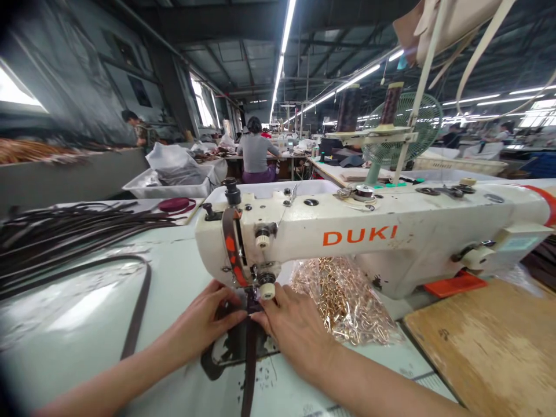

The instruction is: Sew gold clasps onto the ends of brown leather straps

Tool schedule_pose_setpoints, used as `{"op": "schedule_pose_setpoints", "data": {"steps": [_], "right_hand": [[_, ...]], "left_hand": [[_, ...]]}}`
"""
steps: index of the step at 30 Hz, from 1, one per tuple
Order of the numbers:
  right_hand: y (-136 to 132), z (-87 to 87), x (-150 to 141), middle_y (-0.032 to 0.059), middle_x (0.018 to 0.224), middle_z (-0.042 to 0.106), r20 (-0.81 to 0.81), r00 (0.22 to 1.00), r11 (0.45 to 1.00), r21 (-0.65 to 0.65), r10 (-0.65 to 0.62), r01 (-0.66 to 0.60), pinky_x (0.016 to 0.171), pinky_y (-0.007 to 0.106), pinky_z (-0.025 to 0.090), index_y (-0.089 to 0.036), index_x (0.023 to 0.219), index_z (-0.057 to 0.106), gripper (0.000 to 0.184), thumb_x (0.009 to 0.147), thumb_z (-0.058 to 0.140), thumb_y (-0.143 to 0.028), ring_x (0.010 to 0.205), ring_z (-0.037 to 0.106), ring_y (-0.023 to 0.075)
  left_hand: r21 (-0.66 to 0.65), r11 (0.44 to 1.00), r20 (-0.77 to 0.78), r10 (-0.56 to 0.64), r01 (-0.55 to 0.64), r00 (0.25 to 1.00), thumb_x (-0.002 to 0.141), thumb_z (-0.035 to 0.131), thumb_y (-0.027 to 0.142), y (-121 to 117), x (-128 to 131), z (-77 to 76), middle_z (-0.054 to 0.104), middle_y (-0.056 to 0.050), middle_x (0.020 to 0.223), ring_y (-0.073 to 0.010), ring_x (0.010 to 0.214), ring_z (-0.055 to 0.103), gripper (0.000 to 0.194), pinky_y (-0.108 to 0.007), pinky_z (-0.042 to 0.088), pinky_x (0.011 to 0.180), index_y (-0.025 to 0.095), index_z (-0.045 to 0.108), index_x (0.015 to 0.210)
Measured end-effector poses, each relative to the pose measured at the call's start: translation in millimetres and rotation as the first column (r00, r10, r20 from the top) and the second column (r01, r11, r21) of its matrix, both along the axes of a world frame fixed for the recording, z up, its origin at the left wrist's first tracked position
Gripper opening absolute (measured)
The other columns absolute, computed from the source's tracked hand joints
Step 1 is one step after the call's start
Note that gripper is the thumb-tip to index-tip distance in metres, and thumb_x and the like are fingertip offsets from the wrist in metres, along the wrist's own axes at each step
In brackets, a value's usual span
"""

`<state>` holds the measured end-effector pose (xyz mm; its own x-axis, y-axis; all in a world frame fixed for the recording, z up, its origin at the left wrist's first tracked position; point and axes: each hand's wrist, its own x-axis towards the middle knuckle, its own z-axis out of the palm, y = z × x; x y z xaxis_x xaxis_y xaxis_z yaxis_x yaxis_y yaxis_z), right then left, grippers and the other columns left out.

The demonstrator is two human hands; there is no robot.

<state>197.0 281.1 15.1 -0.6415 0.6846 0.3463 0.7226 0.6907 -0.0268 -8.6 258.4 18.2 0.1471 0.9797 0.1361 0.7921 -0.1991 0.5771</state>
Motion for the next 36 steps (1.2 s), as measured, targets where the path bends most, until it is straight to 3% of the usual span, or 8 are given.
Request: {"op": "schedule_pose_setpoints", "data": {"steps": [8,16,21,23,26,29,33,36], "right_hand": [[1,-21.0,-9,0.0060,0.075,0.063,0.058,0.998,0.997,0.075,-0.003,-0.002,0.058,0.034,0.046,-0.015,0.107,0.047,0.019,0.095,0.049,-0.030,0.076,0.063,0.0256],[5,-14.7,-20,0.0082,0.089,0.065,0.104,0.993,0.997,0.054,0.049,-0.055,0.049,0.029,0.041,-0.016,0.107,0.045,0.015,0.092,0.048,-0.013,0.070,0.063,0.0212],[5,-5.4,-1,0.0075,0.081,0.066,0.040,0.999,1.000,0.007,-0.005,0.005,0.053,0.031,0.043,-0.015,0.102,0.052,0.018,0.096,0.046,-0.031,0.072,0.064,0.0238],[7,-3.0,10,0.0083,0.084,0.066,0.011,1.000,0.999,-0.027,-0.021,0.021,0.055,0.032,0.043,-0.016,0.096,0.056,0.032,0.090,0.053,-0.047,0.073,0.065,0.0260],[12,-4.8,22,0.0035,0.080,0.068,-0.011,1.000,0.997,-0.079,0.024,-0.025,0.057,0.032,0.042,-0.021,0.090,0.062,0.032,0.082,0.062,-0.052,0.069,0.066,0.0253],[17,-11.5,26,-0.0032,0.073,0.068,-0.050,0.990,0.985,-0.109,0.131,-0.135,0.060,0.029,0.039,-0.028,0.089,0.063,0.009,0.089,0.058,-0.035,0.066,0.065,0.0195],[16,-16.9,24,-0.0058,0.074,0.067,-0.093,0.974,0.973,-0.085,0.206,-0.214,0.063,0.029,0.038,-0.029,0.093,0.062,0.010,0.093,0.053,-0.034,0.065,0.063,0.0163],[12,-15.9,22,-0.0050,0.074,0.065,-0.049,0.967,0.968,-0.024,0.249,-0.251,0.063,0.029,0.038,-0.027,0.092,0.060,0.014,0.095,0.048,-0.035,0.063,0.062,0.0161]], "left_hand": [[0.068,0.997,0.091,-0.027,0.021,0.996,0.081,0.056,0.020,4,8,-7.4,0.054,-0.005,0.093,-0.0245,0.095,0.054,0.012,-0.041,0.046,0.085,0.019,0.057,0.069],[0.146,0.986,0.070,-0.095,0.084,0.993,0.080,0.054,0.018,1,12,-6.7,0.055,-0.005,0.097,-0.0236,0.097,0.056,0.010,-0.038,0.048,0.086,0.021,0.053,0.071],[0.141,0.986,-0.209,-0.057,0.088,0.976,0.083,0.057,0.024,-12,-3,7.0,0.059,-0.008,0.107,-0.0255,0.097,0.060,0.006,-0.040,0.051,0.085,0.020,0.061,0.082],[0.135,0.979,-0.339,-0.102,0.156,0.935,0.080,0.065,0.042,-25,-8,11.5,0.056,-0.011,0.124,-0.0302,0.108,0.059,0.036,-0.043,0.051,0.090,0.021,0.060,0.109],[0.160,0.908,-0.446,-0.282,0.386,0.849,0.080,0.061,0.058,-45,-5,12.0,0.052,-0.013,0.134,-0.0299,0.118,0.054,0.070,-0.039,0.049,0.095,0.022,0.042,0.136],[0.277,0.834,-0.518,-0.289,0.478,0.805,0.086,0.053,0.057,-53,2,7.4,0.055,-0.015,0.130,-0.0276,0.121,0.052,0.063,-0.035,0.044,0.100,0.016,0.046,0.134],[0.315,0.783,-0.588,-0.282,0.536,0.758,0.087,0.051,0.057,-45,3,-3.1,0.060,-0.018,0.123,-0.0285,0.118,0.054,0.064,-0.034,0.047,0.097,0.010,0.048,0.130],[0.363,0.742,-0.639,-0.243,0.564,0.730,0.094,0.049,0.038,-37,-1,-16.5,0.062,-0.016,0.120,-0.0291,0.115,0.056,0.045,-0.035,0.051,0.092,0.010,0.048,0.129]]}}
